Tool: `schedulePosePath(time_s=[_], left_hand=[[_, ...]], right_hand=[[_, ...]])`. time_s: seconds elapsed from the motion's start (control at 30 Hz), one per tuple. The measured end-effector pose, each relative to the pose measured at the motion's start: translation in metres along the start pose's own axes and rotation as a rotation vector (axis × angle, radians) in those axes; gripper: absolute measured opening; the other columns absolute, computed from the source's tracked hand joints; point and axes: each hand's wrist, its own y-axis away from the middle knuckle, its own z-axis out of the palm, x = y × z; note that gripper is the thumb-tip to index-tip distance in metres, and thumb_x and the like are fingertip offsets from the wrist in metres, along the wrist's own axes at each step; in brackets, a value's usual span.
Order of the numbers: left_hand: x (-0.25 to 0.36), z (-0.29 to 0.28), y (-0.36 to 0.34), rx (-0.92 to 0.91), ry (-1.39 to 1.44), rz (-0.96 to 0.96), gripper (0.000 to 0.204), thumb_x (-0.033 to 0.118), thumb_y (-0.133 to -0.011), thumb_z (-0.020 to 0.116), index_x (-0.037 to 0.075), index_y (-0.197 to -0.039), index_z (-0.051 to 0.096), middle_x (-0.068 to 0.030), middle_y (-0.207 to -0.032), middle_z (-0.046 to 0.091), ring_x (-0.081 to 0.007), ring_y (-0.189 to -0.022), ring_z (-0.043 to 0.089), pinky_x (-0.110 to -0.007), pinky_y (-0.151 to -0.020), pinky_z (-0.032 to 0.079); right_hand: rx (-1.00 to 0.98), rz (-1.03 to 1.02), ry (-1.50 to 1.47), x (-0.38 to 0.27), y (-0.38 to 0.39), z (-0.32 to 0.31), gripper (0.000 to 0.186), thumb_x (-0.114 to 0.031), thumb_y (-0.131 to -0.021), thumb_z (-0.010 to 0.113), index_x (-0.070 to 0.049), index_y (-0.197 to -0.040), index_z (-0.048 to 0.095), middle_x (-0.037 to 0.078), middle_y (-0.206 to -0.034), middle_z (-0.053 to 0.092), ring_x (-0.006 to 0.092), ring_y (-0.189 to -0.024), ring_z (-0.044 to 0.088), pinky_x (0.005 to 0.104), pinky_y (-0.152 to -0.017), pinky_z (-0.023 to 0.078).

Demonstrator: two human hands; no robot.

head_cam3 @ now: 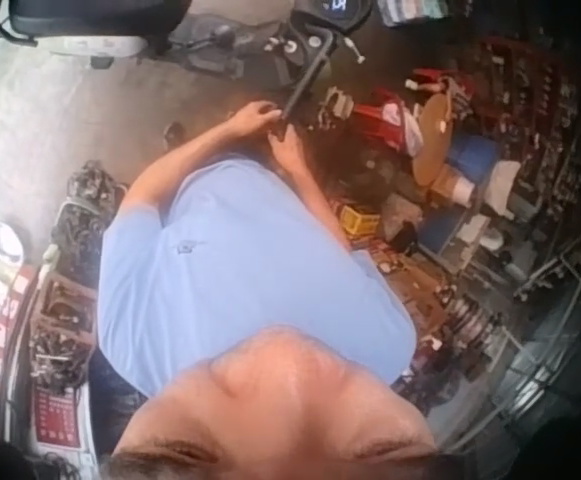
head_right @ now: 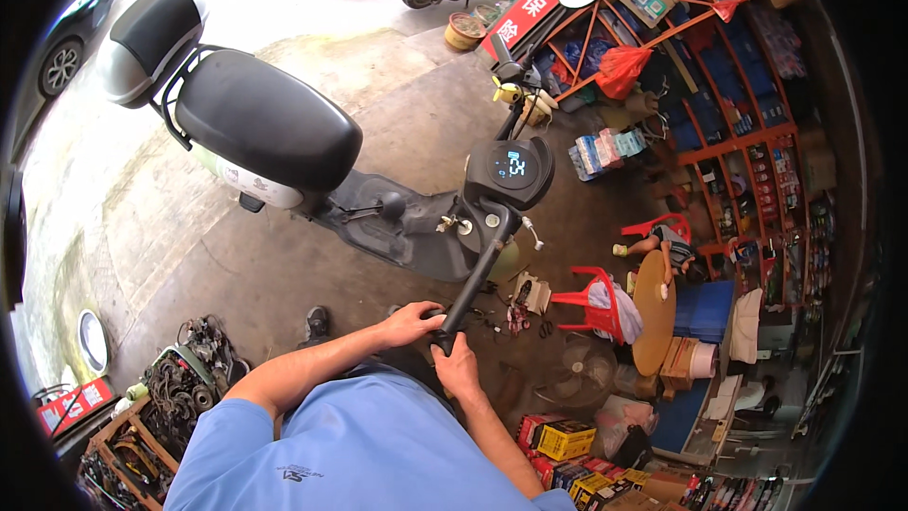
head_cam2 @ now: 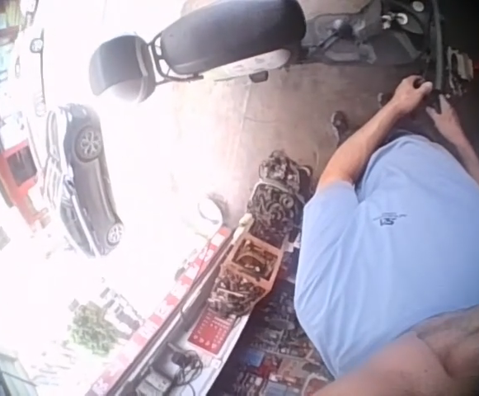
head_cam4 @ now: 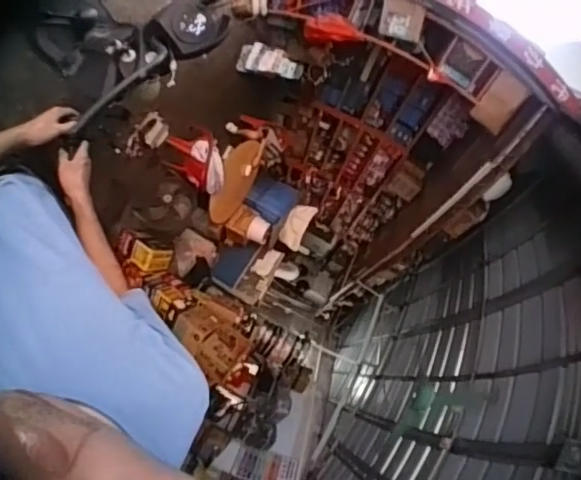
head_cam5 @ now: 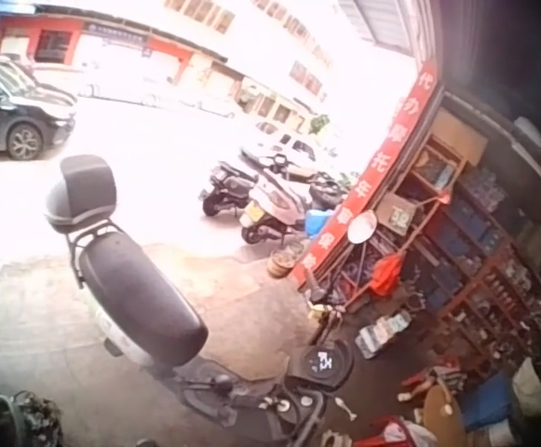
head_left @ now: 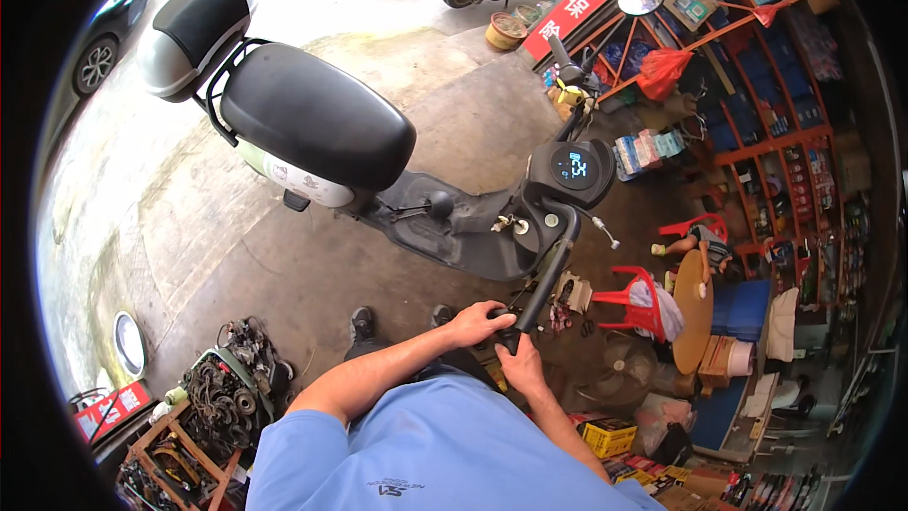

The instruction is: Repairing and connecting wiring on a motorcycle dashboard and handle.

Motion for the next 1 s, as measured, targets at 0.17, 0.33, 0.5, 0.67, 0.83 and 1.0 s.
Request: schedulePosePath(time_s=[0.17,0.33,0.5,0.67,0.83,1.0], left_hand=[[0.0,-0.004,0.006,0.043,0.029,-0.039,0.07,0.058,-0.082,0.06,0.002,-0.125,0.059,-0.0171,-0.112,0.066,-0.0268,-0.1,0.065,-0.037,-0.089,0.049],[-0.007,0.004,-0.005,0.083,-0.028,0.077,0.066,0.06,-0.08,0.058,0.003,-0.112,0.066,-0.0196,-0.105,0.068,-0.0319,-0.1,0.064,-0.039,-0.087,0.049],[-0.015,0.008,-0.009,0.154,0.035,0.06,0.063,0.058,-0.077,0.062,0.003,-0.106,0.068,-0.0199,-0.1,0.068,-0.0318,-0.095,0.066,-0.039,-0.083,0.051],[-0.014,0.004,-0.012,0.183,0.117,0.072,0.056,0.055,-0.078,0.063,0.003,-0.099,0.07,-0.0152,-0.089,0.069,-0.0274,-0.083,0.067,-0.038,-0.072,0.053],[-0.012,-0.011,-0.002,0.067,0.127,0.054,0.063,0.056,-0.08,0.062,0.001,-0.11,0.065,-0.0199,-0.103,0.068,-0.0317,-0.1,0.065,-0.04,-0.086,0.05],[-0.015,-0.014,0.004,0.081,0.138,0.046,0.061,0.056,-0.08,0.062,0.002,-0.108,0.067,-0.0193,-0.102,0.068,-0.0309,-0.099,0.065,-0.04,-0.085,0.05]], right_hand=[[0.01,-0.122,0.011,0.016,-0.01,0.011,0.04,-0.02,-0.083,0.067,0.0,-0.113,0.05,0.019,-0.091,0.064,0.0319,-0.077,0.067,0.0413,-0.063,0.054],[-0.067,0.012,-0.191,-0.014,-0.002,-0.001,0.029,-0.014,-0.085,0.064,-0.001,-0.105,0.049,0.008,-0.076,0.057,0.0153,-0.055,0.057,0.0305,-0.047,0.049],[-0.194,-0.029,-0.178,-0.021,-0.003,-0.006,0.02,-0.01,-0.088,0.058,-0.001,-0.104,0.049,0.005,-0.072,0.054,0.0122,-0.05,0.053,0.0273,-0.046,0.045],[-0.28,-0.034,-0.269,-0.033,-0.006,-0.008,0.016,-0.01,-0.089,0.055,-0.002,-0.102,0.051,0.004,-0.069,0.055,0.0129,-0.052,0.054,0.0266,-0.048,0.046],[-0.332,0.075,-0.354,-0.045,-0.003,-0.007,0.016,-0.012,-0.089,0.057,-0.003,-0.102,0.052,0.003,-0.068,0.054,0.0132,-0.054,0.055,0.0261,-0.05,0.047],[-0.345,0.083,-0.384,-0.052,0.0,-0.003,0.015,-0.012,-0.089,0.057,-0.003,-0.1,0.052,0.003,-0.068,0.054,0.0132,-0.054,0.055,0.0258,-0.05,0.046]])
